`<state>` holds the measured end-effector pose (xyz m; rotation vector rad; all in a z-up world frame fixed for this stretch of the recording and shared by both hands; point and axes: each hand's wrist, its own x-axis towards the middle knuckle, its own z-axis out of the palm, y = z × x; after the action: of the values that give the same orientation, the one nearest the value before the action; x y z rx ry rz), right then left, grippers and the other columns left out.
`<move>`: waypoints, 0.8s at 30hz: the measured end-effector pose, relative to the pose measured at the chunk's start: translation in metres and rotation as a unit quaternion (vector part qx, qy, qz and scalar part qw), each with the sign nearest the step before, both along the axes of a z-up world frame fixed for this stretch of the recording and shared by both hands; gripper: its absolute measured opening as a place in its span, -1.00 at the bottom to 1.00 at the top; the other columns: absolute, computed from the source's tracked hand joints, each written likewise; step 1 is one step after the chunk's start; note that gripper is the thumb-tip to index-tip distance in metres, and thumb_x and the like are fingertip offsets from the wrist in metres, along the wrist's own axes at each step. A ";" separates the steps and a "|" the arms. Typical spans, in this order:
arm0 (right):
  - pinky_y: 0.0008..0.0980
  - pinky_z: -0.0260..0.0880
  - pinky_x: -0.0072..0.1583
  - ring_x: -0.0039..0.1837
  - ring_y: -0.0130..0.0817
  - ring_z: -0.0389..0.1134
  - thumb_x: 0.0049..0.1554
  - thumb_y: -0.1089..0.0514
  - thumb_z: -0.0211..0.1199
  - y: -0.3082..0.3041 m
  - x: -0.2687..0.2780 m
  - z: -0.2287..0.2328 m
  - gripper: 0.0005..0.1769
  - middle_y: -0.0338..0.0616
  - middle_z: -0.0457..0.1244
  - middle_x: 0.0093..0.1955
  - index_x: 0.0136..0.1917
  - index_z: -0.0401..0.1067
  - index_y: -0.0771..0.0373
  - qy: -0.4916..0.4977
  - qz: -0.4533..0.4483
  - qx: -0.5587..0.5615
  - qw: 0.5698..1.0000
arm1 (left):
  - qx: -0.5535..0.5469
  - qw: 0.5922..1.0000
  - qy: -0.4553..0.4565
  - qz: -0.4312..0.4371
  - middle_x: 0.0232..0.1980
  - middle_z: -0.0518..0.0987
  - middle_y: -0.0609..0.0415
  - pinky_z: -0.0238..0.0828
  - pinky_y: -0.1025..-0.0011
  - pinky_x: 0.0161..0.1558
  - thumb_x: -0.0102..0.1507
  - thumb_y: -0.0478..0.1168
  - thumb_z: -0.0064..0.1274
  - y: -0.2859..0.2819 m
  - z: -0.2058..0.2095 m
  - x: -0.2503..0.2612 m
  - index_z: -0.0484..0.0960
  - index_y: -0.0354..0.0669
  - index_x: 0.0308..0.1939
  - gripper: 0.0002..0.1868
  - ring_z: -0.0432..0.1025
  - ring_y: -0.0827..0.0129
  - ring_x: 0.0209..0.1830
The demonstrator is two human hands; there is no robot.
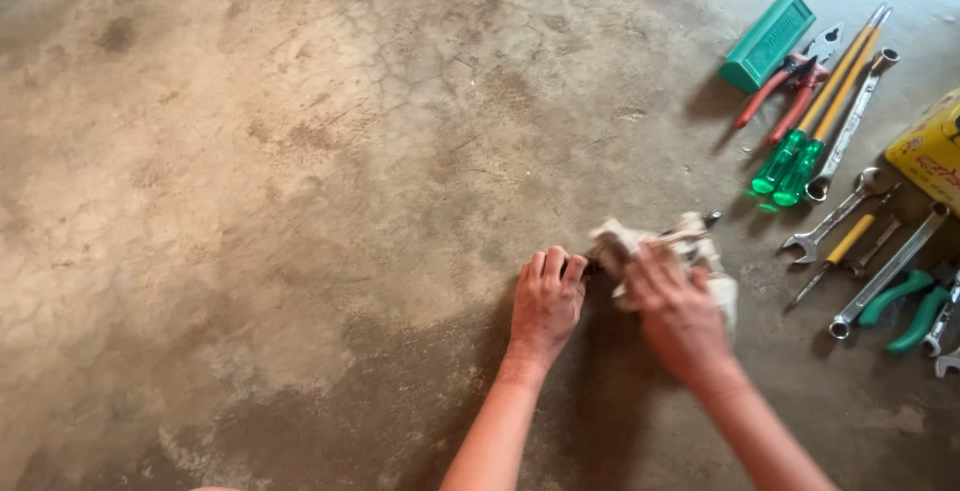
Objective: The person arranges various hand tools, including screwdrivers, pliers, and wrenches, on a concrete floor. They then use a cloth to wipe and clean a single wrench, holding it with one hand while scrubbing with the other.
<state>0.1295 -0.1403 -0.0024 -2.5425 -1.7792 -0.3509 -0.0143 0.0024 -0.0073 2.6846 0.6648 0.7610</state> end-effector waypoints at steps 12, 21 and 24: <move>-0.04 0.15 0.40 0.63 -0.22 0.11 0.05 0.31 0.09 -0.005 0.033 0.003 -0.36 -0.09 0.17 0.58 0.43 0.37 0.16 -0.050 -0.091 -0.018 0.994 | 0.007 0.999 0.039 -0.002 -0.09 0.40 0.02 0.39 0.19 -0.05 0.33 -0.19 0.07 -0.001 0.004 0.012 0.42 -0.06 0.10 -0.71 0.37 0.17 -0.08; 0.07 0.03 0.46 0.63 -0.23 0.04 0.05 0.29 0.09 -0.002 -0.020 0.003 -0.39 -0.10 0.10 0.59 0.39 0.35 0.12 -0.018 0.004 -0.036 0.999 | 0.005 0.999 0.033 -0.006 -0.05 0.42 -0.01 0.40 0.18 0.01 0.23 -0.24 0.08 -0.001 -0.003 0.001 0.45 -0.15 0.07 -0.67 0.37 0.14 -0.04; 0.11 0.08 0.42 0.63 -0.21 0.05 0.07 0.29 0.06 -0.015 0.026 0.005 -0.37 -0.10 0.11 0.58 0.43 0.37 0.13 0.000 -0.064 -0.038 0.997 | -0.001 0.999 0.031 -0.008 -0.07 0.41 0.02 0.40 0.20 0.00 0.31 -0.22 0.07 -0.002 0.003 0.001 0.45 -0.10 0.09 -0.71 0.37 0.18 -0.05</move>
<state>0.1560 -0.1554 0.0024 -2.7162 -1.6670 -0.2914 -0.0137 0.0000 -0.0044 2.7185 0.6567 0.6739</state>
